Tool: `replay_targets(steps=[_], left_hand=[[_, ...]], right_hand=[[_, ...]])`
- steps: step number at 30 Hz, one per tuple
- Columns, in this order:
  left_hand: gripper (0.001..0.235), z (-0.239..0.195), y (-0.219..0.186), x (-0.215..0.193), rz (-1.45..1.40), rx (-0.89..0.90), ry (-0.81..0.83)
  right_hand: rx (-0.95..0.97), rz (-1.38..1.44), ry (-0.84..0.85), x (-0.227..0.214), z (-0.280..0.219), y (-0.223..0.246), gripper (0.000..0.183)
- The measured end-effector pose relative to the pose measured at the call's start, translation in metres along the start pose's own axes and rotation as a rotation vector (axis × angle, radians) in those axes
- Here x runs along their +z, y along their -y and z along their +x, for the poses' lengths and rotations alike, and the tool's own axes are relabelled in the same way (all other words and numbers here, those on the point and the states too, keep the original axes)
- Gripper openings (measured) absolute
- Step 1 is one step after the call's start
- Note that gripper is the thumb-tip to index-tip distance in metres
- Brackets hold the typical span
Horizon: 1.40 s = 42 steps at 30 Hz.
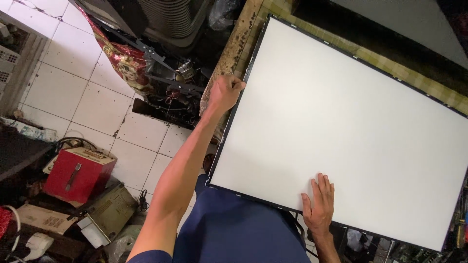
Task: The person aligns and snaps a black plastic frame onto the edges of a white rectangular panel. They press along the sides to secure the frame in place.
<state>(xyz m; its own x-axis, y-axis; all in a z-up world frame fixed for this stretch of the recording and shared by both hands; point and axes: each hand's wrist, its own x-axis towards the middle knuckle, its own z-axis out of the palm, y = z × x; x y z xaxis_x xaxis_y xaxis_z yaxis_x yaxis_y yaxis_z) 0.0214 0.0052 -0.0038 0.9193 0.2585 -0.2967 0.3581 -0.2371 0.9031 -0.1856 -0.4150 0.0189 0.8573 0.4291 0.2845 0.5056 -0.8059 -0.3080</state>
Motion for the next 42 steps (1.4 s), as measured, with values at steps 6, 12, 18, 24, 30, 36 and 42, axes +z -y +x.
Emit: replay_targets(steps=[6,12,18,24,30,36,42], left_hand=[[0.039,-0.007,-0.019,-0.007,-0.034,-0.051,0.058],[0.039,0.017,-0.022,0.004,-0.004,0.099,-0.013],[0.018,0.05,-0.009,0.019,0.09,0.107,-0.077],[0.045,0.06,-0.028,0.015,0.15,0.131,-0.08],[0.058,0.103,-0.05,0.024,0.107,0.009,-0.132],[0.054,0.11,-0.051,0.024,0.234,0.011,-0.104],[0.047,0.142,-0.049,0.034,0.14,0.113,-0.13]], right_hand=[[0.04,0.015,0.003,0.001,-0.003,-0.003,0.05],[0.043,0.009,0.015,-0.001,-0.001,-0.001,0.049],[0.024,-0.008,0.003,-0.003,0.001,-0.002,0.048],[0.001,-0.029,-0.036,-0.004,0.005,0.001,0.047],[-0.001,-0.019,-0.003,-0.006,0.004,-0.001,0.046],[0.012,-0.018,-0.024,-0.008,0.006,0.0,0.046],[0.011,0.009,0.009,-0.006,0.004,-0.005,0.048]])
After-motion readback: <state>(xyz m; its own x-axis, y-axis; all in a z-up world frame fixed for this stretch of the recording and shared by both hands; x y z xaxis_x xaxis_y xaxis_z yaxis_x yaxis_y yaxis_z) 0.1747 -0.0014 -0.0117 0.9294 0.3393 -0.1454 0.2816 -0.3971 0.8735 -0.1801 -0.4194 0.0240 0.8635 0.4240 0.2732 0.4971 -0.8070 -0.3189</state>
